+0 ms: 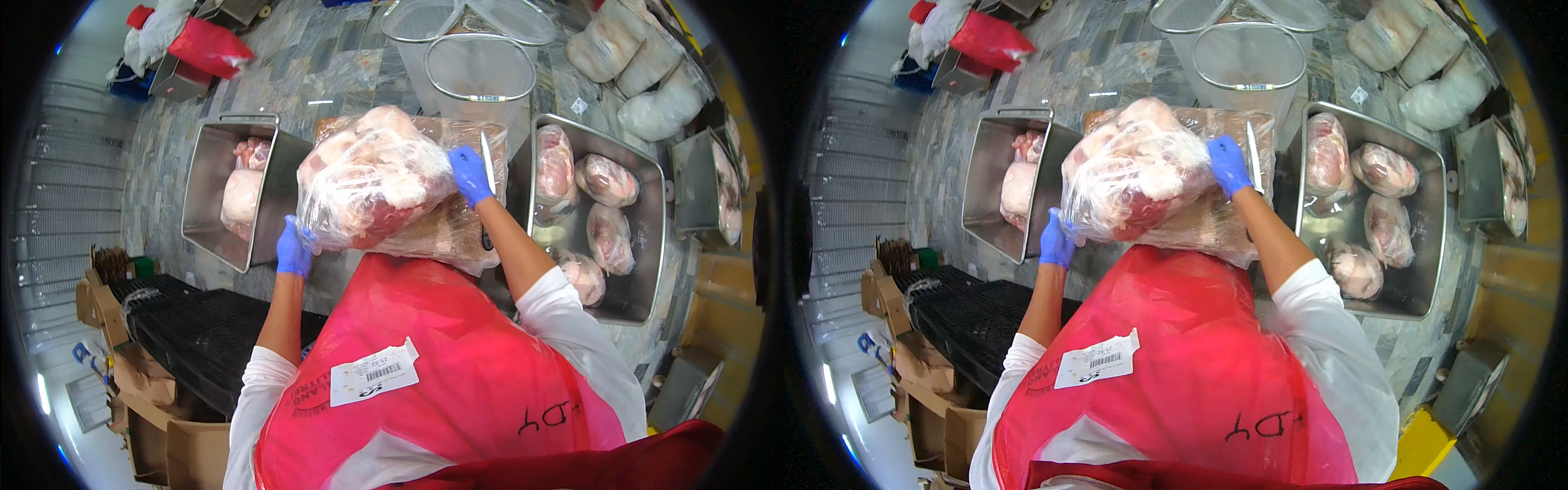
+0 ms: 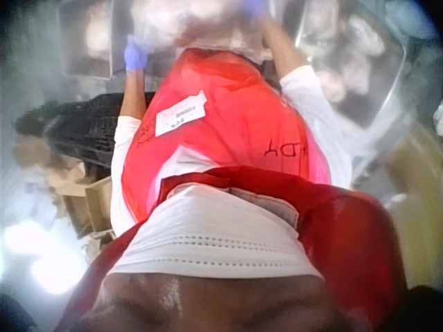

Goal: The person removes a large piece of raw meat from a plastic bag, places it on a cutting board, and uses a knife to cut it into smaller portions. The cut pieces are placed into a metal tray. The person repeats this process with another piece of meat.

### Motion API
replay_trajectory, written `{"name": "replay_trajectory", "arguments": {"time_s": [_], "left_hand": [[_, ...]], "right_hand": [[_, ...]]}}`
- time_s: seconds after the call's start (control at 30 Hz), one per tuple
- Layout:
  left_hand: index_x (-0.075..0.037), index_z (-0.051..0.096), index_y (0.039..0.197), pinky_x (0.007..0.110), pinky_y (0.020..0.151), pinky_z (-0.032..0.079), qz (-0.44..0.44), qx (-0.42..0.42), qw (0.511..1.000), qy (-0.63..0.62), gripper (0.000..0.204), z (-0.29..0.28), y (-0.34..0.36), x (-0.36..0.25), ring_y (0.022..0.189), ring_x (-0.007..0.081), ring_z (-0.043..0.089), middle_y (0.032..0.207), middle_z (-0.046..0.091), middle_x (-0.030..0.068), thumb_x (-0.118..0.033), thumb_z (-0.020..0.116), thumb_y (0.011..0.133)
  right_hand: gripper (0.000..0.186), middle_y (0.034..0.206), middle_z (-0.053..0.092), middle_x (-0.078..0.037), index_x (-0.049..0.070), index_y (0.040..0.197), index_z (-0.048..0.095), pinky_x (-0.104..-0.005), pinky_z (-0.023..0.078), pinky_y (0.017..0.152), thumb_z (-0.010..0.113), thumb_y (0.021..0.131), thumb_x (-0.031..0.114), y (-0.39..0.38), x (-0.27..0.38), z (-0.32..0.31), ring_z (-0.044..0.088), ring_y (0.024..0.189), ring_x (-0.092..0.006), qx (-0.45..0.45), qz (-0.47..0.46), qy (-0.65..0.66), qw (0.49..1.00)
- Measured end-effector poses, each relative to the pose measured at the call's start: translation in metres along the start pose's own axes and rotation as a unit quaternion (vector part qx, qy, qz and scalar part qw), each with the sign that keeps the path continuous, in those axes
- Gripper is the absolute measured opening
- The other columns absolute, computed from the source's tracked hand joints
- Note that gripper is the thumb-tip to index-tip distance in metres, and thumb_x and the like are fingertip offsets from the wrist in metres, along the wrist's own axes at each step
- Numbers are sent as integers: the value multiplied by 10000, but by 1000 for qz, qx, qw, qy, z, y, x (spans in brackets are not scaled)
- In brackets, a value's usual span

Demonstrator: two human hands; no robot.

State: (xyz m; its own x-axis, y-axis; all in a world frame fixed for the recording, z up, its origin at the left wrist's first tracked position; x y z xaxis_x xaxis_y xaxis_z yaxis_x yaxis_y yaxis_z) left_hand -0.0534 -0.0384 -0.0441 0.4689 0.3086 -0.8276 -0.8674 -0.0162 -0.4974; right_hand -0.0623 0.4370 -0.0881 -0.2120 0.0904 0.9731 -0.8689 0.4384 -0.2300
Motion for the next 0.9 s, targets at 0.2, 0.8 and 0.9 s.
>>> {"name": "replay_trajectory", "arguments": {"time_s": [0.2, 0.8, 0.9], "left_hand": [[-61, 683, 1068, 325, 712, 541, -38, -15, 995, 88, 533, 33, -21, 7, 795, 166, 642, 919, 679, 37, -538, 450, 1032], [25, 620, 1278, 351, 905, 544, -295, 195, 884, 306, 617, 49, -45, -13, 1032, 204, 691, 1264, 660, 144, -515, 606, 979], [13, 614, 1275, 370, 925, 543, -86, 122, 932, 332, 640, 45, 9, -34, 1089, 211, 671, 1255, 659, 153, -557, 558, 988]], "right_hand": [[230, 827, 612, -2, 42, 907, 681, -299, 456, 714, 641, 961, 262, -20, -39, -17, 526, 776, -112, -26, 25, -115, 993], [247, 993, 686, -45, 4, 1085, 666, -323, 517, 876, 698, 899, 164, -75, 17, -39, 651, 936, -181, 143, 51, 100, 983], [308, 974, 676, -58, 6, 1103, 666, -325, 527, 828, 702, 903, 236, -44, 6, -15, 643, 904, -179, 122, 176, 277, 937]]}}
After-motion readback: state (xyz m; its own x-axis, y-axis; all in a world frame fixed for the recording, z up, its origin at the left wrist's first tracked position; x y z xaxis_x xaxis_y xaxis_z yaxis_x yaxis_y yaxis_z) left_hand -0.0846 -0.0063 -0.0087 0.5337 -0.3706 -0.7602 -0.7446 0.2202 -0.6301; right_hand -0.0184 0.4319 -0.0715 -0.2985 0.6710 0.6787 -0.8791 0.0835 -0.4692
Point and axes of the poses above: each hand's wrist, its own y-axis towards the middle knuckle, its own z-axis out of the palm, x = y × z, the point moved 7 cm from there along y, towards the middle knuckle
